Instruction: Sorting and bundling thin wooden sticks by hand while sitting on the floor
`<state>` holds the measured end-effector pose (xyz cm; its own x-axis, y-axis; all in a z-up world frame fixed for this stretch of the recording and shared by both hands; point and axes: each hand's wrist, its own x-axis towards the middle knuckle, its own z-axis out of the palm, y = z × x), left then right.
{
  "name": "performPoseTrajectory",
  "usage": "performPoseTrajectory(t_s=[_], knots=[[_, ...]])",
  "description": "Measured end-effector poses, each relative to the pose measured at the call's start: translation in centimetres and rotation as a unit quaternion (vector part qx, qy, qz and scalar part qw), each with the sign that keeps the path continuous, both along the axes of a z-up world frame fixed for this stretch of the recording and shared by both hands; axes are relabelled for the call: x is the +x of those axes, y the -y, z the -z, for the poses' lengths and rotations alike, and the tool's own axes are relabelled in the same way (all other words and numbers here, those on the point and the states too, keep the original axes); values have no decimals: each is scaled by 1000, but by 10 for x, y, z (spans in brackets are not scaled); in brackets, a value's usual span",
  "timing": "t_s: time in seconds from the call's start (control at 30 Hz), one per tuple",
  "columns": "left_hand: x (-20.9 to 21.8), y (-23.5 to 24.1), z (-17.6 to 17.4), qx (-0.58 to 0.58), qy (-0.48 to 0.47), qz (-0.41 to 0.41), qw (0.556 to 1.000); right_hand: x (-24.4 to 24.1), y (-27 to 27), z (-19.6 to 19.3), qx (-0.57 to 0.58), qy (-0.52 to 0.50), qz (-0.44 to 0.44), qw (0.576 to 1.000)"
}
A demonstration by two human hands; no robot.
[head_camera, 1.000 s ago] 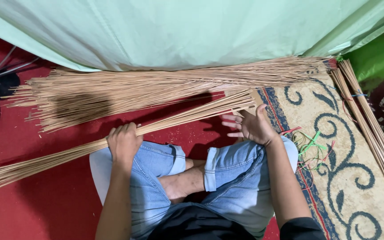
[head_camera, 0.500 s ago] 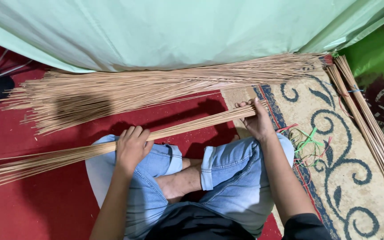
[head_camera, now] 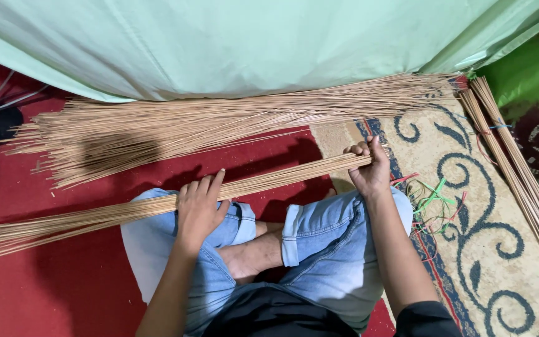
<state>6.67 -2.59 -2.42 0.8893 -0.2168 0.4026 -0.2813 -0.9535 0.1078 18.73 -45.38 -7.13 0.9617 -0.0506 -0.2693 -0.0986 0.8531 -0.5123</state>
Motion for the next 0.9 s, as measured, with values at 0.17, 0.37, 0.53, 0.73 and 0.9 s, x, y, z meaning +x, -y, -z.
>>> performPoseTrajectory(t_s=[0.17, 0.37, 0.53, 0.73, 0.9], knots=[[7, -13, 30, 0, 1, -38, 999, 4, 2, 11, -18, -2, -8, 1000], [26, -47, 42, -40, -159, -55, 985, 3, 9, 21, -46, 20, -62, 997], [39, -47, -30, -51, -434, -171, 883, -4, -8, 5, -120, 70, -108, 984], [53, -54, -39, -81, -515, -197, 831, 1, -1, 14, -201, 112, -78, 970], [50, -37, -62, -44, -507, -202, 837, -7, -16, -43, -349, 79, -47, 932]])
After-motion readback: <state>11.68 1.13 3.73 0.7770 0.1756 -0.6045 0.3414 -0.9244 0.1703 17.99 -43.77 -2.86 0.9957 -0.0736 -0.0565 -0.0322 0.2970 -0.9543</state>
